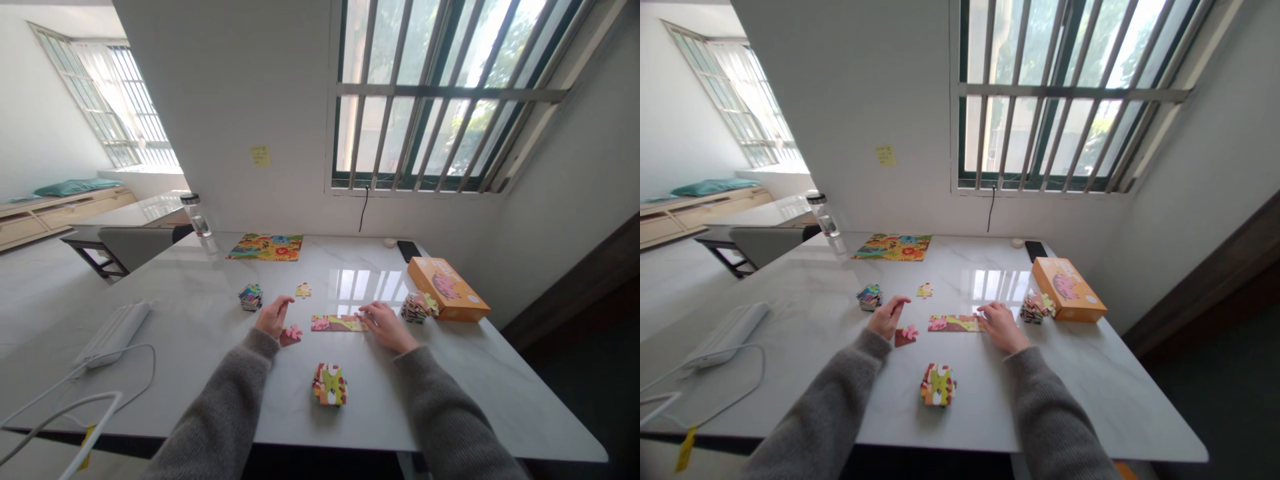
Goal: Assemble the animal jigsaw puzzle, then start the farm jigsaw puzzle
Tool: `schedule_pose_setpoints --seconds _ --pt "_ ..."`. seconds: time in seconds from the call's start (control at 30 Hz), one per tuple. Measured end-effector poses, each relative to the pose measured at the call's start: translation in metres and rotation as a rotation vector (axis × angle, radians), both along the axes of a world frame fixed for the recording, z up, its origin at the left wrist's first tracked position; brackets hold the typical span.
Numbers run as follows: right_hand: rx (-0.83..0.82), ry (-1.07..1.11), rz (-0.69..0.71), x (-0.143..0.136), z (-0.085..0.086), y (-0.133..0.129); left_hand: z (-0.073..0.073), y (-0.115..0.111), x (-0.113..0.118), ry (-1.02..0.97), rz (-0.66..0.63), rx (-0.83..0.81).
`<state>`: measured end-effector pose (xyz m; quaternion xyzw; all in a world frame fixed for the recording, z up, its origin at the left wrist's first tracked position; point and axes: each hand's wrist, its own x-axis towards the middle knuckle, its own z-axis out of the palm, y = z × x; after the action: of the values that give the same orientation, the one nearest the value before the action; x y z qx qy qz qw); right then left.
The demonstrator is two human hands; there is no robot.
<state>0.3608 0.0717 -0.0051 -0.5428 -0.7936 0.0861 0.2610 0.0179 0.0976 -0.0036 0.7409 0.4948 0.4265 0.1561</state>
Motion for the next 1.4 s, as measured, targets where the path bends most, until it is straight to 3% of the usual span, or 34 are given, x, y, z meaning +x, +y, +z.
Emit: schedule_pose_setpoints --seconds 0.2,0.4,0.8,1.4 --pt "-0.01 -0.025 -0.032 0.0 0.0 -0.001 -0.008 -0.001 -0.009 0.065 -0.07 0.059" --pt "-0.031 -0.048 -0.036 -0.002 0.0 -0.002 -0.023 -0.001 -0.018 0.163 -0.226 0.02" --pt "-0.041 -0.065 -0.042 -0.003 0.0 -0.002 -0.007 -0.031 -0.024 0.42 -0.259 -0.051" --pt "-0.049 -0.091 -0.043 -0.008 0.003 -0.007 -0.01 -0.019 -0.007 0.294 -0.268 0.015"
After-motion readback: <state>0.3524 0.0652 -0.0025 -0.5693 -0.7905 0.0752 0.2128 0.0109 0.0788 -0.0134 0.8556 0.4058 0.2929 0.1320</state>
